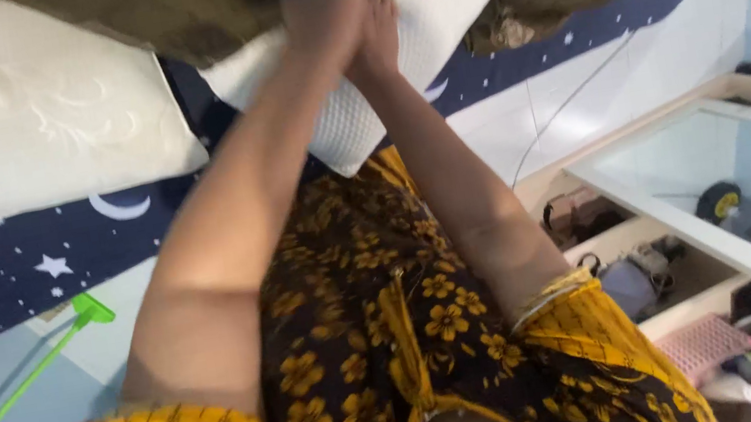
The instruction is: Putting a pillow into a decorative brown pillowcase on a bed.
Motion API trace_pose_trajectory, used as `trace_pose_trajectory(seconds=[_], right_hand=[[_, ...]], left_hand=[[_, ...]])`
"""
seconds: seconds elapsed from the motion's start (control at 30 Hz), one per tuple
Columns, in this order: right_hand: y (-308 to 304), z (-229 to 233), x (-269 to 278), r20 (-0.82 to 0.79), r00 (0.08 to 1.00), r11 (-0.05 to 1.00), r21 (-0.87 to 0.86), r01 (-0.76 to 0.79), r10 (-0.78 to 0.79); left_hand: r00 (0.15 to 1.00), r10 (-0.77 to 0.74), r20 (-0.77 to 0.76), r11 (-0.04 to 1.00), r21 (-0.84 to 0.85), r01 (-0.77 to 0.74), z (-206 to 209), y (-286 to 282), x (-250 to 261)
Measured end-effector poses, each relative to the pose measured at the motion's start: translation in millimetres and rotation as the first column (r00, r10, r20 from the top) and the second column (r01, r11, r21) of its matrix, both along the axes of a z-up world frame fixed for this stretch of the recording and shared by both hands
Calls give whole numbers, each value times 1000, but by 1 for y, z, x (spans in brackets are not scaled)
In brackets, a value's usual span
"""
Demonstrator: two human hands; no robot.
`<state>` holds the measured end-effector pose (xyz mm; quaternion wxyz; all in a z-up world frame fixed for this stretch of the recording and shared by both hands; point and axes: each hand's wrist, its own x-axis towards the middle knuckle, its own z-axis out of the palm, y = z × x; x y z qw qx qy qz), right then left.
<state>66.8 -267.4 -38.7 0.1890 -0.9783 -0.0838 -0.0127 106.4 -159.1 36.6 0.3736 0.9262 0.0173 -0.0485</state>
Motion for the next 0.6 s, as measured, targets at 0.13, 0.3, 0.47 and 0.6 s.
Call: trace_pose_trajectory(seconds=[0.13, 0.3, 0.47, 0.6], right_hand=[[-6, 41, -9, 168, 984, 998, 0, -57, 57], [-26, 41, 6, -305, 943, 896, 443, 17, 133], [-55, 60, 75, 186, 982, 979, 199, -53, 15], [-66, 68, 99, -31, 984, 978, 123, -169, 174]], left_hand=[[984, -121, -132, 992, -41, 117, -8, 33, -49], [975, -143, -171, 981, 109, 163, -41, 80, -86], [971, -212, -108, 963, 146, 226, -16, 96, -118], [987, -141, -81, 985, 88, 148, -17, 113, -151]])
